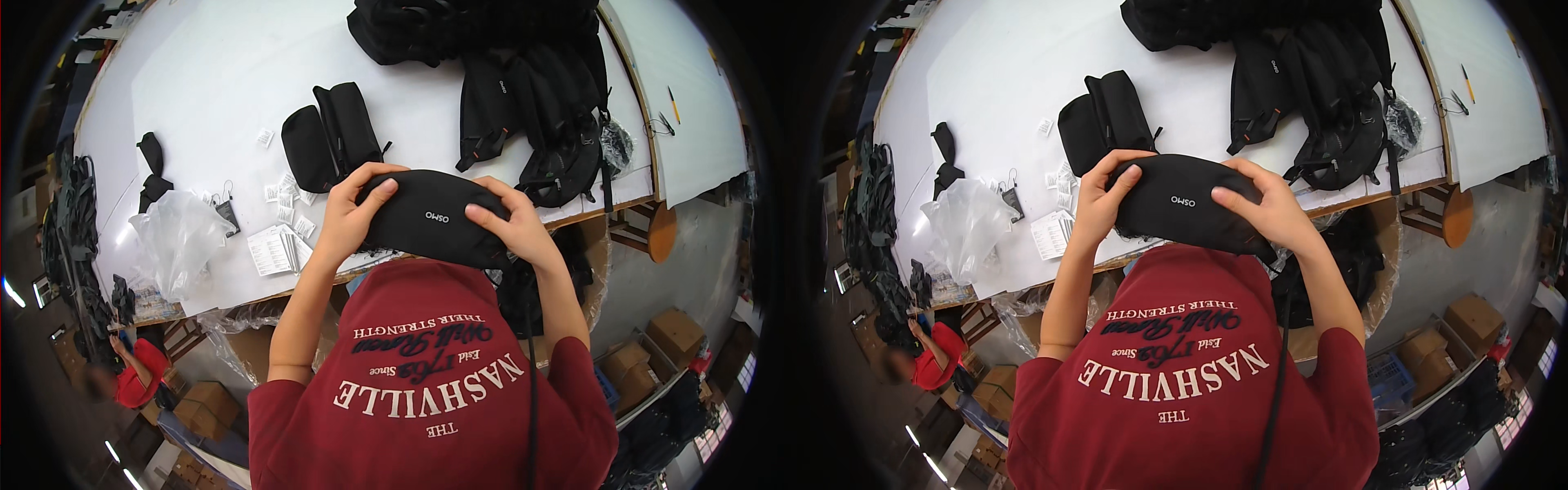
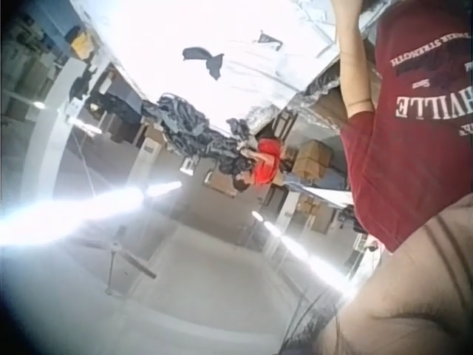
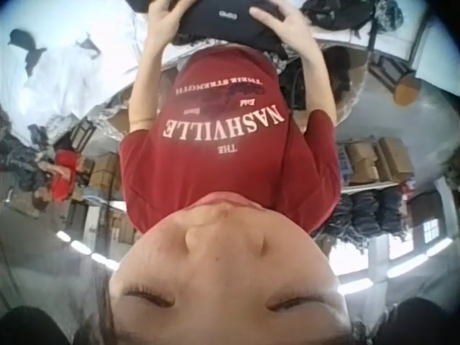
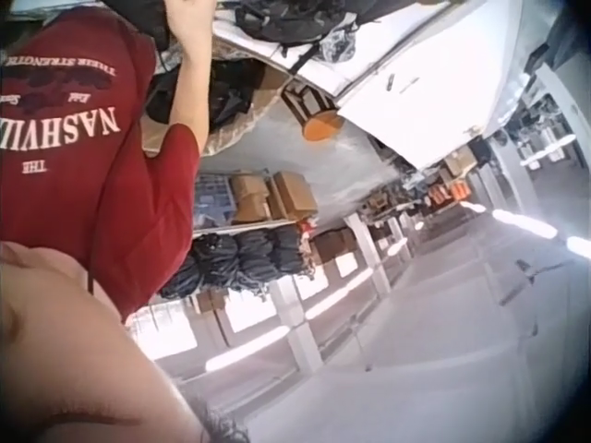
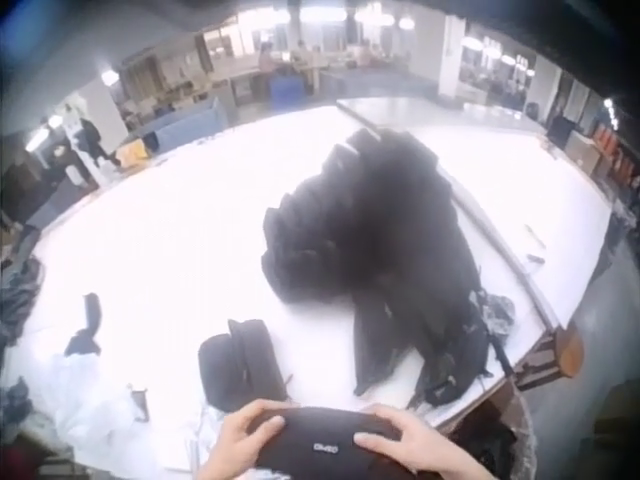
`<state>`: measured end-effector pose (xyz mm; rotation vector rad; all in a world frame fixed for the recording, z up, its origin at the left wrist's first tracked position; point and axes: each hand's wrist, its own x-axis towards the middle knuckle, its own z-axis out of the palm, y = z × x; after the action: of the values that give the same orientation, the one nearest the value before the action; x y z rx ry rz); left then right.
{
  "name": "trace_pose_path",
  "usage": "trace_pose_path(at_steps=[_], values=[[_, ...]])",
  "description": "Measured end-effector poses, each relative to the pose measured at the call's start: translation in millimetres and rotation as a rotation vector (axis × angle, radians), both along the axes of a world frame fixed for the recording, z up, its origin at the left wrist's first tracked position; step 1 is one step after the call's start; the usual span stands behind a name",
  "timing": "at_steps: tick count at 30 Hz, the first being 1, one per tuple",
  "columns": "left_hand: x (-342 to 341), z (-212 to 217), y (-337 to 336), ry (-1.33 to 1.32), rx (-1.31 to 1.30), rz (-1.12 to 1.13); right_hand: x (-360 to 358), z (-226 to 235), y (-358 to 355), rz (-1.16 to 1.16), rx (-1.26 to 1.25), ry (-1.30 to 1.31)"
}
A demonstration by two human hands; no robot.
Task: Inspecting, lining up, and packing black fabric pouches into a large shipping box.
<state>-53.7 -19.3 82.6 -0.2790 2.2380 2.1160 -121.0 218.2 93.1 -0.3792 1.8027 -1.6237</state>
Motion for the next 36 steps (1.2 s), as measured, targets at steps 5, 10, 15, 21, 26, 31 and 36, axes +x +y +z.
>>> trace_pose_path(at_steps=[5, 10, 15, 21, 26, 31, 36], values=[[-1.0, -9.8, 17.0, 0.323, -1.023, 0.281, 6.2, 8.3, -15.9, -0.023, 0.268, -0.029], [5.1, -40.6, 7.7, 0.13, -0.888, -0.207, 10.4, 11.6, -14.4, -0.067, 0.139, 0.119], [14.1, -12.1, -19.1, 0.365, -0.517, 0.401, 14.7, 23.6, 1.6, -0.074, 0.144, -0.013], [42.6, 17.3, -8.9, -0.06, -0.069, -0.131, 8.9, 35.3, -8.5, 0.018, -0.056, -0.081], [59.5, 11.3, -3.4, 0.008, 0.093, 0.174, 11.9, 32.3, 1.2, -0.004, -0.013, 0.079], [74.8, 13.3, -21.6, 0.17, -0.057, -0.069, 18.0, 36.9, 15.6, 0.168, 0.07, 0.475], [86.1, 26.0, -24.7, 0.167, -0.35, -0.164, 28.9, 37.2, 15.4, 0.222, 0.063, 0.626]])
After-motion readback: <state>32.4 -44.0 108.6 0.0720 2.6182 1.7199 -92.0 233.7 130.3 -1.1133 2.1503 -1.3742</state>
